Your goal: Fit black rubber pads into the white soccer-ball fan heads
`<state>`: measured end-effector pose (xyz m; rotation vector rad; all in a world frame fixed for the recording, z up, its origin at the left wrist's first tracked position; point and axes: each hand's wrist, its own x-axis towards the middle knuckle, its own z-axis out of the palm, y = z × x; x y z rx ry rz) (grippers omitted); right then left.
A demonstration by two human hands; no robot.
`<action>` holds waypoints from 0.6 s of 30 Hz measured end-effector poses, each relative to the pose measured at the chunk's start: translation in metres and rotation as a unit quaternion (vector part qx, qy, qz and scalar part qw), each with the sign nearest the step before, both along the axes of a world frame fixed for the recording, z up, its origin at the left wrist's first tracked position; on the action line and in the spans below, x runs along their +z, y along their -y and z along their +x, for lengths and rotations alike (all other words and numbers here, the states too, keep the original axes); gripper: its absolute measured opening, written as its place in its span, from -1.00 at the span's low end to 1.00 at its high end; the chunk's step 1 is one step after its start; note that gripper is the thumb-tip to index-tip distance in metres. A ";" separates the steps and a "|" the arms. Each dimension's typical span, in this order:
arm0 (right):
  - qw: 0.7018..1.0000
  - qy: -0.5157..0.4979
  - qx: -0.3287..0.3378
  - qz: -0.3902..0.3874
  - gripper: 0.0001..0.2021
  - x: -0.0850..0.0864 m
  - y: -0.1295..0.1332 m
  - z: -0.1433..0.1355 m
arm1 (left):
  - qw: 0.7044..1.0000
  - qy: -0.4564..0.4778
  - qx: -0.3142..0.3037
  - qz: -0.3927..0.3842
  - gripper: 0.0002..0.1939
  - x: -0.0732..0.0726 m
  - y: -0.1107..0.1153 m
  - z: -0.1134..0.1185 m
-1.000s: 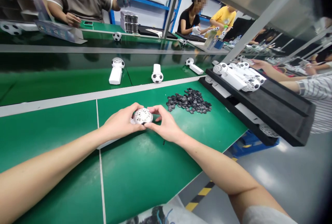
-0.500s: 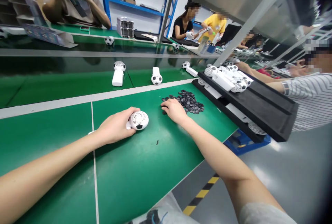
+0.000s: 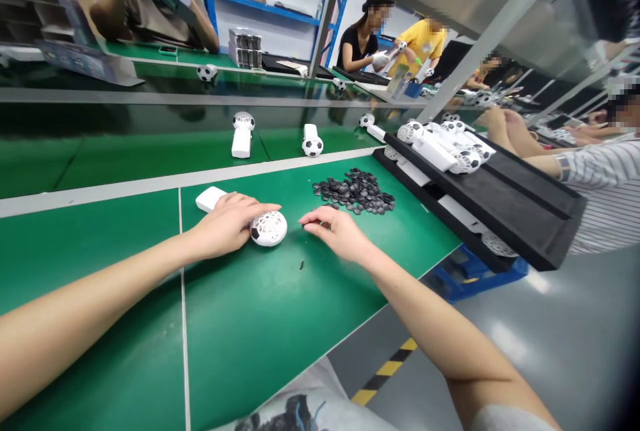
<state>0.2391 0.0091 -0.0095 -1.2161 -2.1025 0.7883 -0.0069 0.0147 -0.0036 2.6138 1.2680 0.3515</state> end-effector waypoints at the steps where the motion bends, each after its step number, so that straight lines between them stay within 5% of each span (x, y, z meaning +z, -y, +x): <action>1: 1.000 -0.007 0.018 -0.010 -0.89 0.002 0.005 -0.002 | 1.000 -0.001 0.000 -0.002 -0.36 0.000 0.000 0.000; 10: 0.979 -0.107 -0.028 -0.172 -0.85 -0.001 0.011 -0.012 | 1.000 -0.004 -0.003 -0.004 -0.32 0.001 0.006 -0.001; 18: 1.000 -0.017 -0.019 0.016 -0.92 -0.002 0.017 -0.012 | 1.000 0.006 -0.003 -0.002 -0.29 -0.002 0.004 0.000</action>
